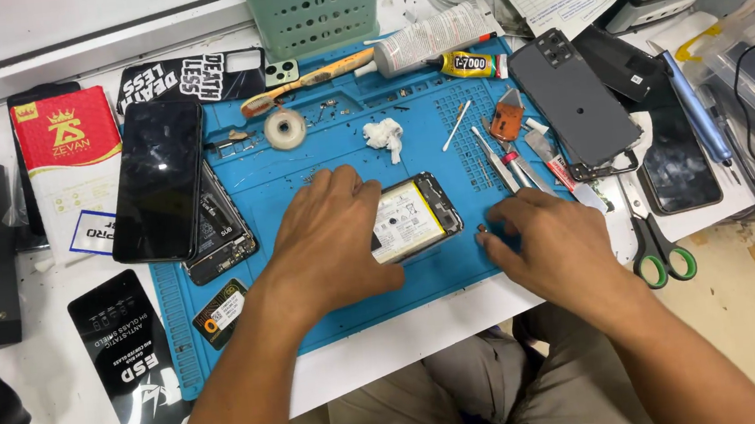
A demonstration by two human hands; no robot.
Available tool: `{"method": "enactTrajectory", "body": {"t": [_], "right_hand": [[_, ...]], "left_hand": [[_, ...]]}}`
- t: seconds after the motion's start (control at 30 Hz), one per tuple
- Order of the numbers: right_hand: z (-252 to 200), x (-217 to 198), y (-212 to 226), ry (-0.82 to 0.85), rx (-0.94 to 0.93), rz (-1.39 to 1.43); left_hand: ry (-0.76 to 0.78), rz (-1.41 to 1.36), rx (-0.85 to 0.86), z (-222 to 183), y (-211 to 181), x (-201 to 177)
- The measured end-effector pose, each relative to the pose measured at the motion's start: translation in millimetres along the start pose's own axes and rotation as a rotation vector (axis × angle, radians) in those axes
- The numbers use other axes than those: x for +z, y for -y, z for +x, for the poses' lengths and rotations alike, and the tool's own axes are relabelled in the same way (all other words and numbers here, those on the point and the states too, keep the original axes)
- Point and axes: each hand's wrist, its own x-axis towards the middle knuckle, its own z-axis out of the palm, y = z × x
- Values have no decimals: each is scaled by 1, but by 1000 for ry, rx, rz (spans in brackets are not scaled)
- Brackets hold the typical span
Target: Disassembling a mobile phone and testing components at a repair bench
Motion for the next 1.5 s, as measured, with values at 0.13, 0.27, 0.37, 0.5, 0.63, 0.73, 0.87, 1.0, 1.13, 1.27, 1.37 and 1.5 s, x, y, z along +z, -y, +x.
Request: {"method": "enactTrajectory", "body": {"t": [0.13, 0.27, 0.37, 0.5, 0.63, 0.73, 0.87, 1.0, 1.13, 1.27, 1.37, 1.5], "right_hand": [[-1, 4, 6, -66, -23, 2], [5, 13, 2, -96, -11, -25], [20, 4, -4, -130, -18, 17], [56, -20, 7, -200, -21, 77], [103, -12, 23, -220, -88, 33], [132, 2, 27, -250, -108, -46], [154, 16, 31, -261, -95, -74], [146, 12, 28, -297, -121, -36], [114, -11, 11, -315, -43, -33], [71, -36, -15, -276, 90, 0], [43, -34, -37, -234, 171, -1], [16, -34, -37, -122, 190, 7]], "left_hand": [[23, -10, 39, -2, -8, 1], [49, -28, 54, -1, -9, 3], [29, -40, 74, 0, -6, 8], [-24, -76, 123, 1, -4, 19], [-71, -79, 158, 0, -5, 23], [-76, -48, 173, 2, -6, 28], [-69, -65, 173, 5, -6, 34], [-67, -33, 174, 6, -6, 38], [-92, 118, 176, 11, -2, 52], [-11, 100, 123, 8, -8, 55], [29, 104, 98, 7, -9, 59], [5, 82, 74, 9, -8, 64]]}}
